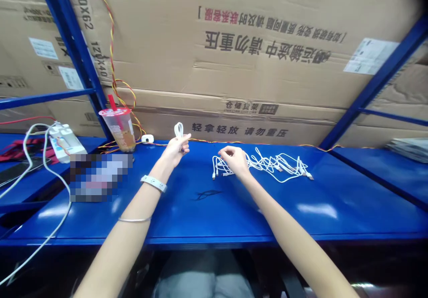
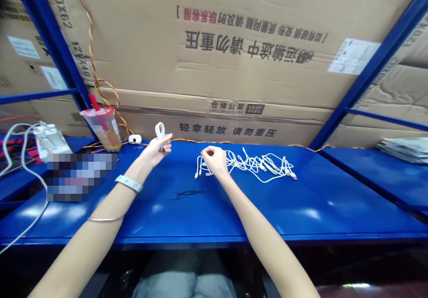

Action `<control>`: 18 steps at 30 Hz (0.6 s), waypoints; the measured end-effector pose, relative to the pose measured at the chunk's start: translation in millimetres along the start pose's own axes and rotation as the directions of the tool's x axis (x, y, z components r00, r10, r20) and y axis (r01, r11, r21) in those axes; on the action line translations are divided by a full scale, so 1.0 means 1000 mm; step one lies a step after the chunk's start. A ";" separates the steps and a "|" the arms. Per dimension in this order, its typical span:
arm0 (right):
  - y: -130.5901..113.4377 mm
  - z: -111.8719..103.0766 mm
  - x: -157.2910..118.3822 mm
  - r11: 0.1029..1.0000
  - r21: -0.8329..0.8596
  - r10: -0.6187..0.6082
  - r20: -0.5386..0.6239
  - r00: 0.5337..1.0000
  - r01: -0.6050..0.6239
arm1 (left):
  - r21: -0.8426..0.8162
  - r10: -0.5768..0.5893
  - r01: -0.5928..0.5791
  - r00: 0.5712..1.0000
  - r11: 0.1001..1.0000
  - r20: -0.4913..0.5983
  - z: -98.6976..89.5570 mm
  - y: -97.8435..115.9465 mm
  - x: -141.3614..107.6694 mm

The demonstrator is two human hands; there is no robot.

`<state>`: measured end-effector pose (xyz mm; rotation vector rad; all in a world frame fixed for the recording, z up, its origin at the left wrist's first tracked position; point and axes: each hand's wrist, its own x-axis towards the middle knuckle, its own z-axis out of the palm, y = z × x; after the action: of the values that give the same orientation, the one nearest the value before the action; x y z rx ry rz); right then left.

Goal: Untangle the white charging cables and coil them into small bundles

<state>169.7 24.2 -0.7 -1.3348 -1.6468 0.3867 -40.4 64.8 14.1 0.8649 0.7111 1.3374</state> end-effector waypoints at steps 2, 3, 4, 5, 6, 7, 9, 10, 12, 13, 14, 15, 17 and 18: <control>-0.001 0.001 -0.001 0.997 -0.046 -0.055 -0.016 0.998 0.054 | 0.091 -0.035 0.035 0.999 0.995 0.005 0.000 -0.001 -0.002; -0.002 0.002 -0.002 0.992 -0.081 -0.097 -0.031 0.995 0.094 | 0.149 -0.058 0.054 0.998 0.987 0.024 0.002 -0.003 -0.004; -0.003 0.004 -0.003 0.983 -0.120 -0.142 -0.046 0.989 0.136 | 0.209 -0.078 0.067 0.996 0.976 0.044 0.004 -0.006 -0.006; -0.003 0.005 -0.004 0.972 -0.160 -0.185 -0.062 0.981 0.173 | 0.265 -0.096 0.076 0.993 0.961 0.064 0.008 -0.009 -0.009; -0.003 0.006 -0.005 0.959 -0.198 -0.221 -0.074 0.973 0.202 | 0.318 -0.114 0.082 0.990 0.945 0.085 0.012 -0.011 -0.011; -0.002 0.006 -0.005 0.948 -0.227 -0.247 -0.081 0.965 0.224 | 0.357 -0.135 0.089 0.985 0.930 0.106 0.015 -0.013 -0.014; -0.002 0.006 -0.004 0.939 -0.235 -0.276 -0.085 0.957 0.250 | 0.379 -0.174 0.110 0.975 0.919 0.141 0.019 -0.015 -0.017; -0.002 0.005 -0.004 0.948 -0.201 -0.268 -0.085 0.960 0.247 | 0.360 -0.191 0.125 0.970 0.925 0.153 0.020 -0.016 -0.017; -0.002 0.003 -0.001 0.982 -0.040 -0.186 -0.071 0.980 0.184 | 0.278 -0.207 0.155 0.964 0.948 0.169 0.018 -0.015 -0.017; -0.002 0.001 0.000 0.990 0.075 -0.116 -0.043 0.992 0.119 | 0.236 -0.207 0.163 0.962 0.958 0.175 0.017 -0.015 -0.016; -0.003 -0.001 0.002 0.980 0.192 -0.046 0.004 0.999 0.044 | 0.207 -0.207 0.168 0.961 0.964 0.182 0.016 -0.015 -0.015; -0.003 -0.003 0.003 0.955 0.295 0.010 0.067 0.998 -0.029 | 0.192 -0.207 0.171 0.960 0.966 0.190 0.014 -0.014 -0.014; -0.003 -0.007 0.005 0.883 0.446 0.061 0.203 0.977 -0.147 | 0.203 -0.211 0.170 0.956 0.964 0.204 0.013 -0.012 -0.014; -0.003 -0.010 0.006 0.846 0.496 0.067 0.264 0.962 -0.195 | 0.226 -0.216 0.167 0.953 0.960 0.214 0.013 -0.011 -0.015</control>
<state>176.3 25.3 9.7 -1.0132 -1.4895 1.0346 -25.5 48.5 10.8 1.0721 0.7339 0.9787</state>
